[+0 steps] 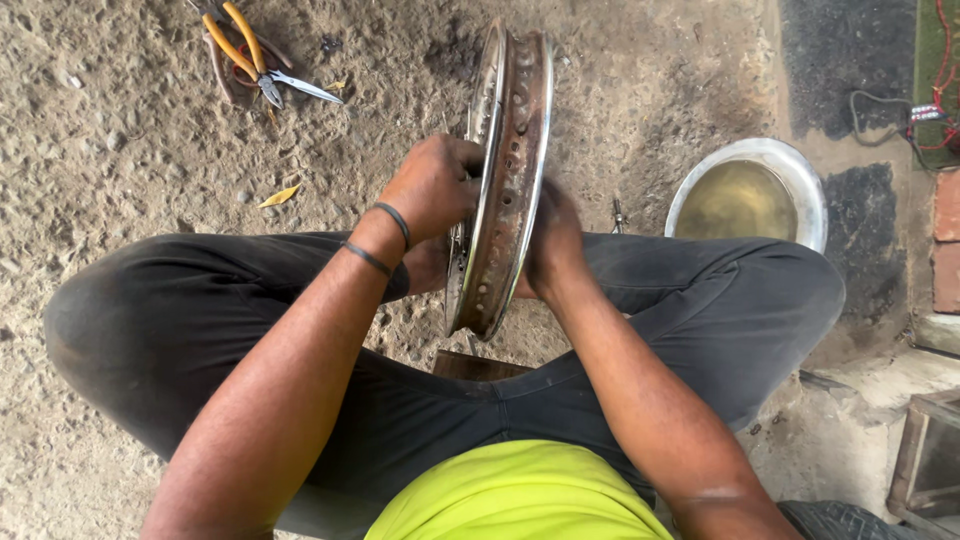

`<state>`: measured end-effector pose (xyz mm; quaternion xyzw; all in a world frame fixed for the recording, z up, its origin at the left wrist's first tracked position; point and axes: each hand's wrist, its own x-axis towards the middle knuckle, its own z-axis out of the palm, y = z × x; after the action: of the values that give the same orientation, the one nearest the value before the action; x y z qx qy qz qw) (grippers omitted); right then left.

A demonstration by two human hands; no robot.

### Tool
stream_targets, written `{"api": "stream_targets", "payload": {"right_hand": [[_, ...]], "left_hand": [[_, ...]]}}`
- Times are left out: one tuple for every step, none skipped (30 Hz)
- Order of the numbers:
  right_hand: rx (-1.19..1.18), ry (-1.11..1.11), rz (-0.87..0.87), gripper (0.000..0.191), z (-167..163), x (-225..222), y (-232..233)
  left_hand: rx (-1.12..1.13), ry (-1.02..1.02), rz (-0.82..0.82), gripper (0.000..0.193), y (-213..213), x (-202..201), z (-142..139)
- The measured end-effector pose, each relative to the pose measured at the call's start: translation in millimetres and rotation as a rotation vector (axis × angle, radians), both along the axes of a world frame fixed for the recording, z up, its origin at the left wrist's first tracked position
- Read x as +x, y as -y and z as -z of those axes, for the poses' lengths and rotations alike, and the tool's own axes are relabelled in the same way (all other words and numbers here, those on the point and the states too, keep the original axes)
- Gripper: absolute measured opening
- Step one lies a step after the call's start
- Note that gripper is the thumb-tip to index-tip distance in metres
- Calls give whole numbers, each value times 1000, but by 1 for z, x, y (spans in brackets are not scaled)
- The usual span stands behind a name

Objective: The person inserts and arranges metal spokes into a bicycle wheel rim by hand while sitting on the ground, then uses a metal tool to tighten or adjust the spokes at the hub.

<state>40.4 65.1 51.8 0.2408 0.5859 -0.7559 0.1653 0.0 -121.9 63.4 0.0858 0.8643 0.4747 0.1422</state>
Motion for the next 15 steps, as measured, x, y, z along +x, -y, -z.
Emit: {"api": "stream_targets", "payload": {"right_hand": [[-81,47,-24,39,-6,7,1],[-108,85,-3,42,-12,12,1],[-137,121,16,45,-16,17,0],[-165,158,34,48,-20,19,-2],[-172,132,45,48,-22,20,-6],[-176,107,55,51,-24,20,-13],[-179,85,65,55,-25,19,-20],[-231,-1,61,41,-25,12,-29],[-283,-89,53,34,-25,0,-38],[-336,-175,47,36,-23,-10,-43],[-308,-148,92,32,-20,-24,-46],[-282,-124,141,36,-19,-43,-47],[-277,-139,121,35,-16,-63,-41],[-272,-152,98,35,-14,-81,-33],[-268,-160,76,35,-13,-91,-26]], "left_hand": [[91,-20,9,18,-1,0,2],[180,-42,14,21,-2,-2,4],[268,-66,19,24,-3,-3,6],[285,5,6,22,-4,-4,8],[304,77,-5,20,-5,-6,11],[325,150,-17,18,-6,-7,12],[375,162,-51,19,-6,-7,14],[425,174,-85,20,-6,-8,15],[477,182,-121,21,-5,-10,15],[385,113,-153,18,-4,-11,14],[289,49,-176,16,-3,-12,13],[192,-19,-195,14,-2,-13,11],[195,-12,-223,15,-2,-15,8],[197,-4,-255,16,-3,-15,5],[198,9,-286,17,-3,-15,2]]}}
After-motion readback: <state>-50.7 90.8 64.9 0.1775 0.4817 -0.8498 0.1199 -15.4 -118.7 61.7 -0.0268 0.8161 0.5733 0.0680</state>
